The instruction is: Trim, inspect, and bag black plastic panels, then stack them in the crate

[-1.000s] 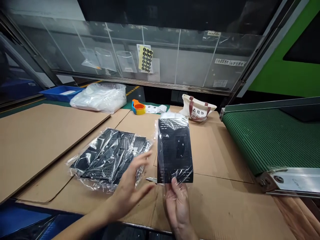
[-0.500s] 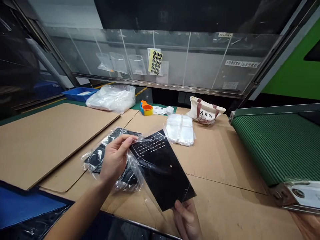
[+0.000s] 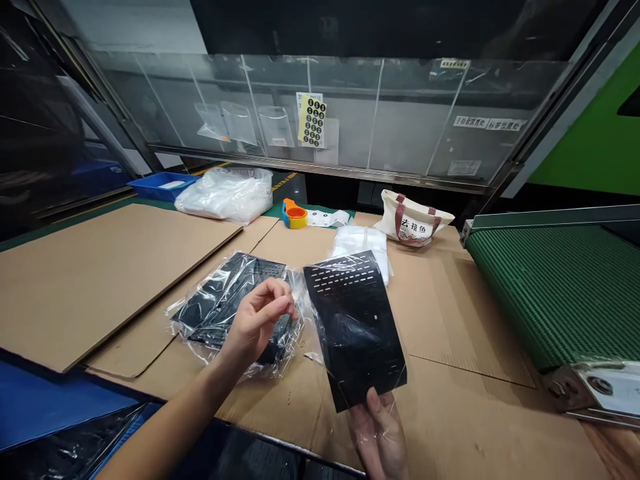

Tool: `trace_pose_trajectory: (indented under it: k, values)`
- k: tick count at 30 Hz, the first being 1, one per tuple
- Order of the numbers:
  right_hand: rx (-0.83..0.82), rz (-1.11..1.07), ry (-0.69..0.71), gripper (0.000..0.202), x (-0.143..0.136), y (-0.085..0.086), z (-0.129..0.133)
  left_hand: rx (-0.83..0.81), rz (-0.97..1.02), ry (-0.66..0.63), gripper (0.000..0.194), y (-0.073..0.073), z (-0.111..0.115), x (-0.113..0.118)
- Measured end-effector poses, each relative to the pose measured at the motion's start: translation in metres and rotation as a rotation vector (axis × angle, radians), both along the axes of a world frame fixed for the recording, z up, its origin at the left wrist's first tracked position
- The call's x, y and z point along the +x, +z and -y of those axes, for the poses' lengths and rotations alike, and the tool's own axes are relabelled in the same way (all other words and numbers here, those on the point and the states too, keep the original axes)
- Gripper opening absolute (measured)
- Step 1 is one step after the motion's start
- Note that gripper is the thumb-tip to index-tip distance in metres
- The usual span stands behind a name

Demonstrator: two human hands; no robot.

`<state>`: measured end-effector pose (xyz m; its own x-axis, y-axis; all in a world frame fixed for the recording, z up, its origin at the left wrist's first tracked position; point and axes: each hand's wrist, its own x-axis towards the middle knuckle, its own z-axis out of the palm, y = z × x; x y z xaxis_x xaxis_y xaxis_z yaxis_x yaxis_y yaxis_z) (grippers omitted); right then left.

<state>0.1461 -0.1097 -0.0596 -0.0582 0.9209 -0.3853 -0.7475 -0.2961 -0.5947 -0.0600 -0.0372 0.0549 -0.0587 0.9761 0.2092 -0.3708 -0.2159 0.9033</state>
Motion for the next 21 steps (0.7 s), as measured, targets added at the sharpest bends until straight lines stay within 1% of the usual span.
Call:
trace_pose_trajectory:
  k: [2, 4, 5, 7, 8, 10, 13, 16, 18, 21]
  values:
    - [-0.007, 0.005, 0.023, 0.04, 0.001, 0.002, 0.0, 0.006, 0.022, 0.013, 0.029, 0.001, 0.0, 0.0]
    - [-0.013, 0.008, 0.05, 0.04, 0.002, 0.004, 0.001, 0.014, -0.007, 0.017, 0.035, 0.001, -0.001, 0.0]
    - [-0.019, 0.008, 0.047, 0.041, 0.002, 0.005, 0.001, 0.027, -0.043, 0.033, 0.031, 0.0, -0.002, -0.001]
    - [-0.036, 0.01, 0.014, 0.041, 0.003, 0.005, 0.001, 0.065, -0.119, 0.089, 0.016, -0.001, -0.003, -0.003]
    - [-0.041, 0.013, -0.002, 0.041, 0.003, 0.005, 0.001, 0.087, -0.15, 0.116, 0.011, -0.001, -0.003, -0.004]
    - [-0.033, 0.022, -0.007, 0.038, 0.003, 0.004, 0.001, 0.134, -0.18, 0.135, 0.013, 0.001, -0.004, -0.007]
    - [0.022, 0.013, 0.015, 0.028, 0.004, 0.004, 0.002, 0.176, -0.16, 0.08, 0.022, 0.005, -0.006, -0.009]
    - [0.044, 0.0, 0.026, 0.021, 0.006, -0.001, 0.004, 0.133, -0.145, 0.067, 0.025, 0.01, -0.009, -0.01]
    - [0.023, 0.012, 0.005, 0.023, 0.009, -0.007, 0.005, 0.084, -0.128, 0.099, 0.026, 0.013, -0.012, -0.01]
    - [-0.001, 0.025, -0.038, 0.027, 0.012, -0.014, 0.006, 0.042, -0.043, 0.132, 0.029, 0.014, -0.014, -0.009]
